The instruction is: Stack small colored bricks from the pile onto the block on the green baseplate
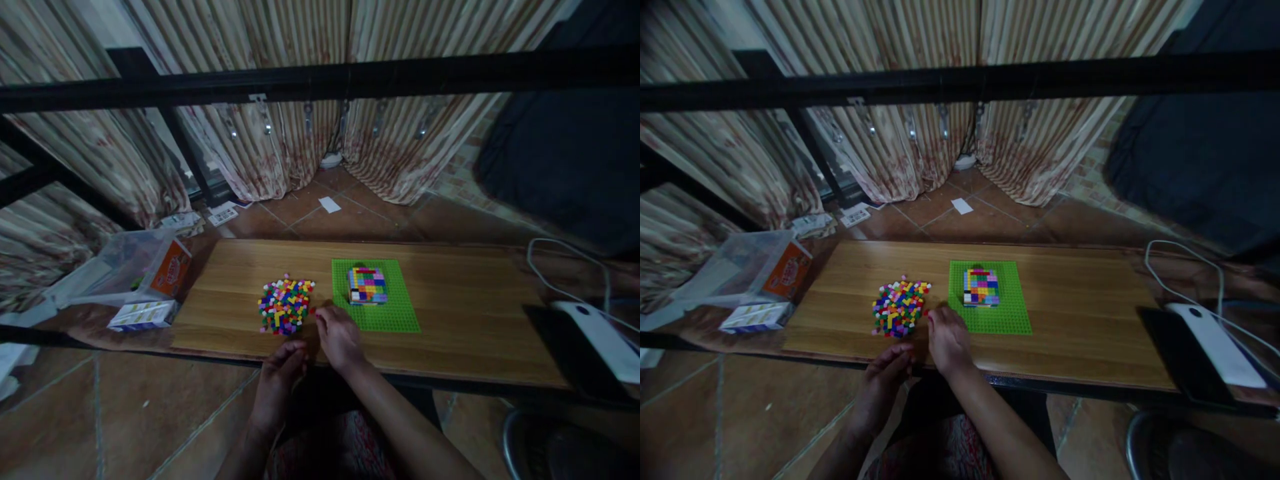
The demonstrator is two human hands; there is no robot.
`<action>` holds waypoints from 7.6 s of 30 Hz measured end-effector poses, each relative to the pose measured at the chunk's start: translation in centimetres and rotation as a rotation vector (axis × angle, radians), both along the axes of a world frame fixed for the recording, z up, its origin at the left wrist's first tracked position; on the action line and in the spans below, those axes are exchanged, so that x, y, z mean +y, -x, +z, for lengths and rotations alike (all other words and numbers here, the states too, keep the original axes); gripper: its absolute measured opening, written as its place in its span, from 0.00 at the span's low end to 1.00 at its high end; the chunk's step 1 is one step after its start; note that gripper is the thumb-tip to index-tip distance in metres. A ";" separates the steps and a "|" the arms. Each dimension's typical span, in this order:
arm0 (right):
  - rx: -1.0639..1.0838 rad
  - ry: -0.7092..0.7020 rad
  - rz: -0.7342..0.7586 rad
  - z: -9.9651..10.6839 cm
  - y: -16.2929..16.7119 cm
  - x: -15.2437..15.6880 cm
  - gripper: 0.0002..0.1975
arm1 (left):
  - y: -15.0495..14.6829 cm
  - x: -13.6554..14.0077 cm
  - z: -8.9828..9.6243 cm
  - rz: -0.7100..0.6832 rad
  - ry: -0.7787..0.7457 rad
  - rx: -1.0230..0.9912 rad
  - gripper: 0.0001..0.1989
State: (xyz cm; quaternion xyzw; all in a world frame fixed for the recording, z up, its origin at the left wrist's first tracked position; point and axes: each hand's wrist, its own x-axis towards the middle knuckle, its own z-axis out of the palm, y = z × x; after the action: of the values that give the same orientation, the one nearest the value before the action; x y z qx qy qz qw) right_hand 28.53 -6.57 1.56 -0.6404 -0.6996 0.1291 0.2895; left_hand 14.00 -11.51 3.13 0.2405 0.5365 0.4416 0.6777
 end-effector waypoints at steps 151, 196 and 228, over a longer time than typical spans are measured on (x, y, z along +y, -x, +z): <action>0.605 0.021 -0.228 -0.1 -7.9 -3.5 0.13 | 3.9 2.1 -1.2 -0.278 -0.480 1.349 0.06; 0.524 -0.145 -0.500 0.0 -11.3 2.1 0.14 | 3.7 2.3 -1.1 -0.263 -0.463 1.437 0.08; 0.544 -0.009 -0.093 1.8 -5.2 -2.8 0.11 | 5.1 1.9 -0.5 -0.075 -0.497 1.076 0.11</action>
State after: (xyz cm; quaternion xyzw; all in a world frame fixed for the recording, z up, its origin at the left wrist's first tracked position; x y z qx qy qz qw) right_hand 33.78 -9.32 3.34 -0.6123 -0.5664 0.2797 0.4754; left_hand 8.87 -9.58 2.60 0.6009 0.6764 0.3456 0.2489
